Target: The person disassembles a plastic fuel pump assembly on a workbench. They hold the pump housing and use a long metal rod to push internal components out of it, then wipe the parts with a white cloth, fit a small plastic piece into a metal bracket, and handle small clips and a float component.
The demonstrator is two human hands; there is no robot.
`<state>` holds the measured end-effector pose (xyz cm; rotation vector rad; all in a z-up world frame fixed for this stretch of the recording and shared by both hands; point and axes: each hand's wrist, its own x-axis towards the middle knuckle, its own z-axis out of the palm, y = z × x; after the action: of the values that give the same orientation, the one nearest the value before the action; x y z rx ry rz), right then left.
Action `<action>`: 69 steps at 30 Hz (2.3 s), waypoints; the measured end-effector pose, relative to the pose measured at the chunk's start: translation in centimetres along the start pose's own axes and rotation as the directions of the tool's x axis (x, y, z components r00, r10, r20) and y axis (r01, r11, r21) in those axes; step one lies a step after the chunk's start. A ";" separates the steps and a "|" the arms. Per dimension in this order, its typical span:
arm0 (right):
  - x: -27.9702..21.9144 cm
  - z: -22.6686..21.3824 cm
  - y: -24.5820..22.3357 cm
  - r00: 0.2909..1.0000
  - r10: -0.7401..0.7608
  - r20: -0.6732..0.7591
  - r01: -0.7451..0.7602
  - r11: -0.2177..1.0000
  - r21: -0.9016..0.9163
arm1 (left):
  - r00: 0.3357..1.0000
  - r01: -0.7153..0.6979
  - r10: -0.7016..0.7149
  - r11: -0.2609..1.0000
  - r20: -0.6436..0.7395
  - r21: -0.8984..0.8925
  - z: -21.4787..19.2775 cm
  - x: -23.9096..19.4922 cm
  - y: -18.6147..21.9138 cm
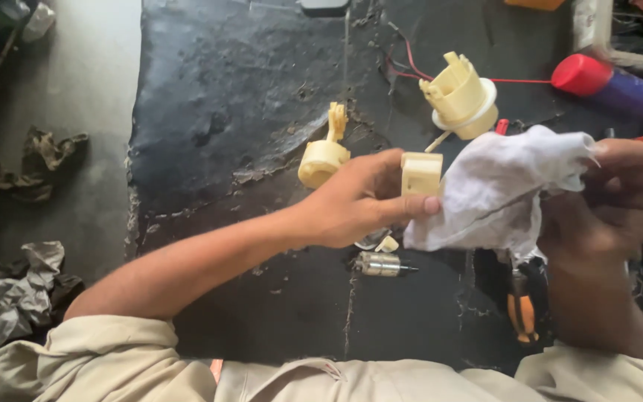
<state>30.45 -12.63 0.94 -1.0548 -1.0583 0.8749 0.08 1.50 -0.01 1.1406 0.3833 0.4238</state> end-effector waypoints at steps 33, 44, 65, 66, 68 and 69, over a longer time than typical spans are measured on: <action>5.3 7.5 -0.1 0.612 -0.188 0.768 0.736 0.490 -0.467 | 0.787 -0.398 0.606 0.355 0.116 0.846 -1.9 -1.4 3.6; 4.7 11.2 -1.5 0.662 -0.083 0.745 0.690 0.457 -0.562 | 0.947 -0.229 0.321 0.602 0.031 0.765 -1.2 -1.3 0.3; 3.4 12.9 0.0 0.669 -0.164 0.725 0.728 0.343 -0.594 | 0.851 -0.330 0.519 0.407 0.081 0.852 -2.0 -0.7 -0.2; 3.3 13.3 0.0 0.580 -0.132 0.804 0.801 0.274 -0.532 | 0.858 -0.307 0.508 0.398 0.071 0.865 -2.3 -0.7 -0.2; 3.6 12.4 0.0 0.626 -0.155 0.764 0.769 0.285 -0.572 | 0.851 -0.325 0.518 0.387 0.088 0.863 -1.9 -1.1 -0.2; 4.0 11.9 -0.1 0.657 -0.185 0.731 0.748 0.285 -0.599 | 0.833 -0.344 0.544 0.363 0.103 0.866 -1.7 -1.0 -0.2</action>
<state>20.12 -6.02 3.61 -1.1774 -2.3766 -0.0581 -1.62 2.27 -0.71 2.2631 0.4759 0.9052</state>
